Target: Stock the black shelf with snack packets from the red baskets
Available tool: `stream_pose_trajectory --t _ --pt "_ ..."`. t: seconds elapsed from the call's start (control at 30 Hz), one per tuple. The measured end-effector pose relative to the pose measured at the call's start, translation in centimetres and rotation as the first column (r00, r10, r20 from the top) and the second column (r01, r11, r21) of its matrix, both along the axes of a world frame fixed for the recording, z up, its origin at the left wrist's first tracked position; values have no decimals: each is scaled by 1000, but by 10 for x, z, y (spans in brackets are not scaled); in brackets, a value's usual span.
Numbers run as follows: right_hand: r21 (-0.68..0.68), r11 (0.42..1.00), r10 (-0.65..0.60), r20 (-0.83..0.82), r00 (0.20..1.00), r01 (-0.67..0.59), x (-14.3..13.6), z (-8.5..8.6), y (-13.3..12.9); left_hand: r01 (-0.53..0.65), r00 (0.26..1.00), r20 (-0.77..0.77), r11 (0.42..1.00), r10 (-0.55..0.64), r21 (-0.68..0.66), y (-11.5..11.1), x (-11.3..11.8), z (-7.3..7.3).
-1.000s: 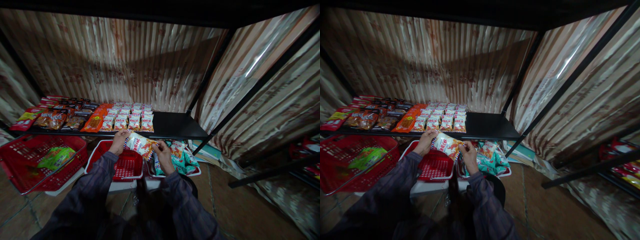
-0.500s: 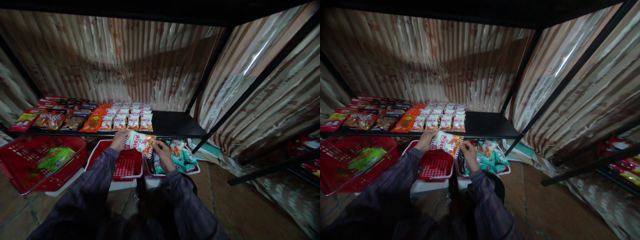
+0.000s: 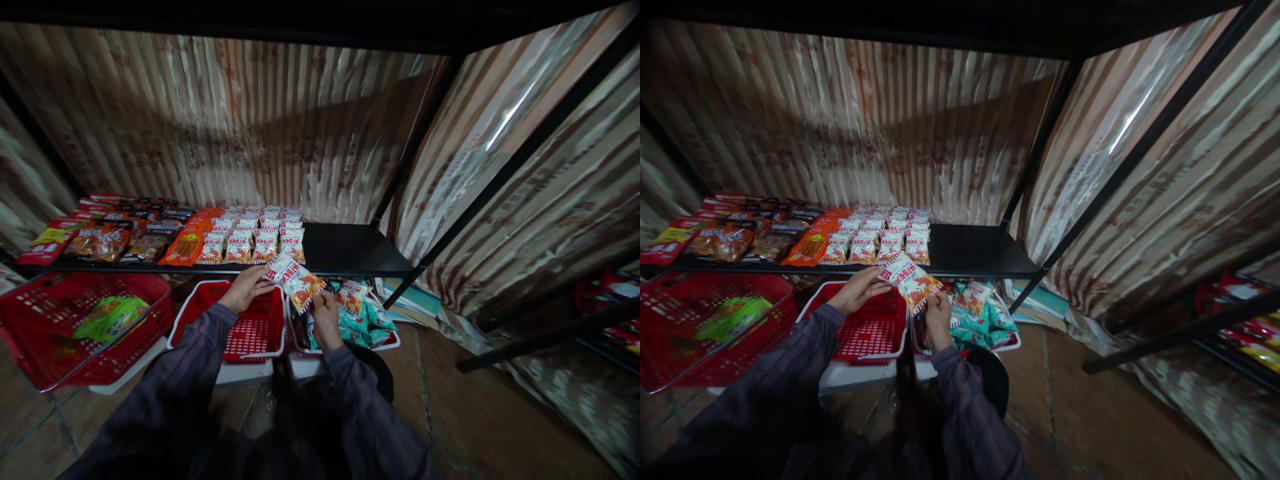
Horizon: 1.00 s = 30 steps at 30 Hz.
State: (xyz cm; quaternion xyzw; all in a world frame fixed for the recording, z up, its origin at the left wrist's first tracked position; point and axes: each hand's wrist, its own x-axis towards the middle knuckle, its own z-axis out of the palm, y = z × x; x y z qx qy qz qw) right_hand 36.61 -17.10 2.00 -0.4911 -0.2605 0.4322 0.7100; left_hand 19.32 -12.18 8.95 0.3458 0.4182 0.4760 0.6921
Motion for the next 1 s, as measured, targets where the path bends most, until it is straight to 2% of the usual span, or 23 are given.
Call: stream_pose_trajectory --t 0.13,0.2,0.37,0.57,0.67,0.77,0.8,0.87,1.0 --pt "8 1000 7 -23 1000 -7 -2 3 -3 -69 998 3 997 69 -23 -4 10 -12" --pt "22 999 51 -55 997 -50 -4 5 -7 -112 994 -8 994 112 -12 -3 14 -14" --pt "19 982 187 -81 979 -186 -4 9 -15 -199 980 -6 979 200 35 -1 20 -11" --pt "76 975 211 -58 976 -207 -4 12 -19 -248 969 14 967 248 50 1 21 -7" --pt "81 981 174 4 985 -174 -1 9 -18 -230 973 20 973 230 22 2 21 -10" --pt "119 988 75 223 972 -103 3 6 -17 -227 973 43 974 227 -8 1 22 -14" --pt "138 987 31 325 945 -80 4 7 -17 -230 971 59 973 230 -14 0 23 -15" --pt "189 981 -60 535 843 -50 6 10 -18 -213 972 104 977 213 -14 -2 25 -15" --pt "323 938 -208 812 546 -122 10 19 -21 -119 961 245 992 128 -52 -4 29 -9"
